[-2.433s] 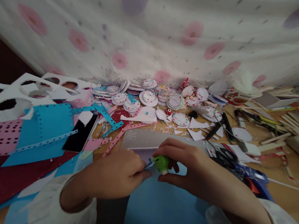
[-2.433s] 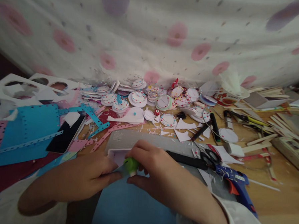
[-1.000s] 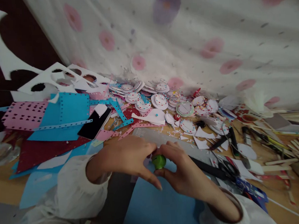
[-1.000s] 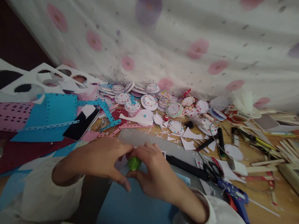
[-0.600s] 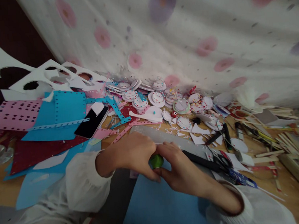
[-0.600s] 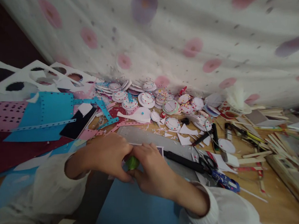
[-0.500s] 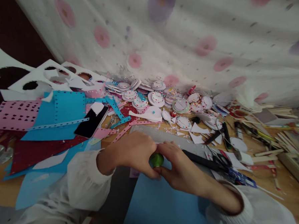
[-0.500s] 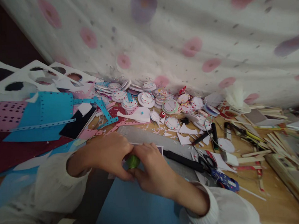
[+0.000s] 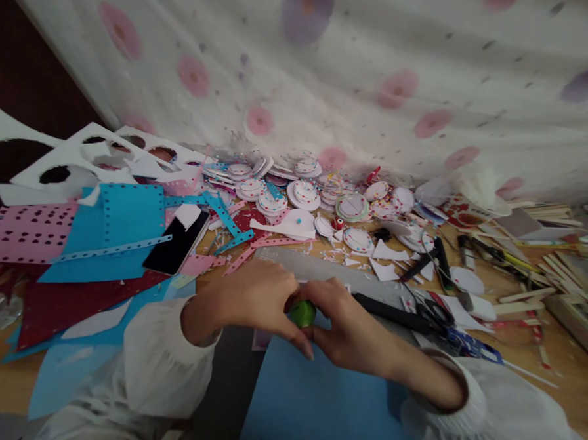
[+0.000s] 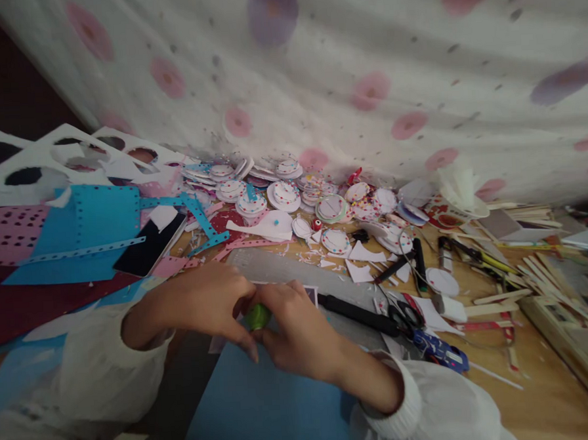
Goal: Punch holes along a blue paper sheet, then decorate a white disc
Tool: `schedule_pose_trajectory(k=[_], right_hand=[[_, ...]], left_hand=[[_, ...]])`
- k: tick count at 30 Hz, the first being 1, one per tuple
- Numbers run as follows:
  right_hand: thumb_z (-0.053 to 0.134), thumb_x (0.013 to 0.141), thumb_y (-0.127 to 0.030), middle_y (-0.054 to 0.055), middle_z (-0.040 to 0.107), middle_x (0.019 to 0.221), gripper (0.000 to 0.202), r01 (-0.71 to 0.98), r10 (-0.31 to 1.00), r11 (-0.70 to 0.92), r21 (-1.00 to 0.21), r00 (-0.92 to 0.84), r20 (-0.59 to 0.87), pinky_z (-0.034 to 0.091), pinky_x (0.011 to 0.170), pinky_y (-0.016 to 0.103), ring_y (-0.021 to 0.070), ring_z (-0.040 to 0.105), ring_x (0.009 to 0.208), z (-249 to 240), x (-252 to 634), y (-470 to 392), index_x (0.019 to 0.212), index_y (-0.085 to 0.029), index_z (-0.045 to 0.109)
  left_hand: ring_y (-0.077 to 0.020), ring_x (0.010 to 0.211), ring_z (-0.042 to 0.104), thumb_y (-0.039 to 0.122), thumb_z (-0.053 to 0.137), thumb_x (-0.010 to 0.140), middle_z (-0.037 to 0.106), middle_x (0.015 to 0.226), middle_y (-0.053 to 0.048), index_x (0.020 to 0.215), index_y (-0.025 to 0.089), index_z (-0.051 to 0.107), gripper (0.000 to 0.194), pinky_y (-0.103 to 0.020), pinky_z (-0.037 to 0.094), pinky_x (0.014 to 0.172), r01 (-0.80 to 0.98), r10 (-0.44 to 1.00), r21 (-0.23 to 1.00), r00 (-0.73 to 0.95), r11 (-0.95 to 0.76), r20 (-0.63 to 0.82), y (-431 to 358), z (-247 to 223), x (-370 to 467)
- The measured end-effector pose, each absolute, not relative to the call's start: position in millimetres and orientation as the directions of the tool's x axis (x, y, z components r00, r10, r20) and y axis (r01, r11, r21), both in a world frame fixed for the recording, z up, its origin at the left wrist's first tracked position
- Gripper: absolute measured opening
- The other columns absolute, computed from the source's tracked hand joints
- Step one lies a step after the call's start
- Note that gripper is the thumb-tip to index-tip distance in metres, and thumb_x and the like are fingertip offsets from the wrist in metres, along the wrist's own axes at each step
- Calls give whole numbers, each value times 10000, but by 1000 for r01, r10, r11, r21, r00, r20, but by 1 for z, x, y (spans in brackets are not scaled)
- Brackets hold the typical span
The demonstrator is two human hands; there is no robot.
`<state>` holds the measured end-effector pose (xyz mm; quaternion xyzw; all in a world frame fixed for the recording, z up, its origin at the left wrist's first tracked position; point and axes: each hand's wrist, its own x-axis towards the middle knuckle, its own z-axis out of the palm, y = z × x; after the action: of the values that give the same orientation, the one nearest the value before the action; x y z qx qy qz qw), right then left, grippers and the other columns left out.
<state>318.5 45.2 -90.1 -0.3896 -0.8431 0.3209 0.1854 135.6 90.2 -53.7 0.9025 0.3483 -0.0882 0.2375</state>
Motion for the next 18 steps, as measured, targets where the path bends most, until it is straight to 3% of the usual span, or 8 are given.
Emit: schedule_pose_trajectory(k=[2, 5, 8, 18], right_hand=[[675, 786, -153, 29, 681, 930, 208, 549, 771, 492, -676, -635, 44, 400, 769, 327, 179, 589, 836, -88, 320, 44, 971, -199, 593], [693, 806, -212, 41, 665, 900, 218, 578, 791, 478, -662, -611, 38, 410, 739, 325, 188, 578, 820, -85, 324, 43, 998, -189, 593], [726, 789, -236, 45, 651, 884, 252, 604, 795, 479, -637, -606, 23, 421, 731, 325, 199, 570, 828, -85, 329, 43, 997, -183, 593], [760, 771, -267, 65, 655, 1006, 375, 571, 737, 506, -646, -676, -20, 455, 881, 408, 231, 573, 976, -87, 337, 44, 1100, -196, 596]], left_hand=[[-147, 480, 550, 756, 665, 626, 666, 572, -15, 637, 185, 690, 573, -256, 267, 458, 677, 551, 382, 735, -629, -396, 90, -53, 135], [-148, 482, 545, 486, 656, 793, 679, 594, -19, 690, 190, 723, 320, -260, 248, 452, 667, 535, 346, 741, -660, -407, 90, -52, 134], [-140, 486, 534, 279, 598, 822, 691, 613, -29, 696, 191, 734, 206, -254, 244, 456, 647, 534, 335, 759, -685, -372, 90, -51, 134], [-120, 462, 516, 243, 609, 806, 646, 531, -14, 604, 188, 715, 235, -242, 223, 438, 617, 502, 376, 784, -691, -365, 90, -50, 131]])
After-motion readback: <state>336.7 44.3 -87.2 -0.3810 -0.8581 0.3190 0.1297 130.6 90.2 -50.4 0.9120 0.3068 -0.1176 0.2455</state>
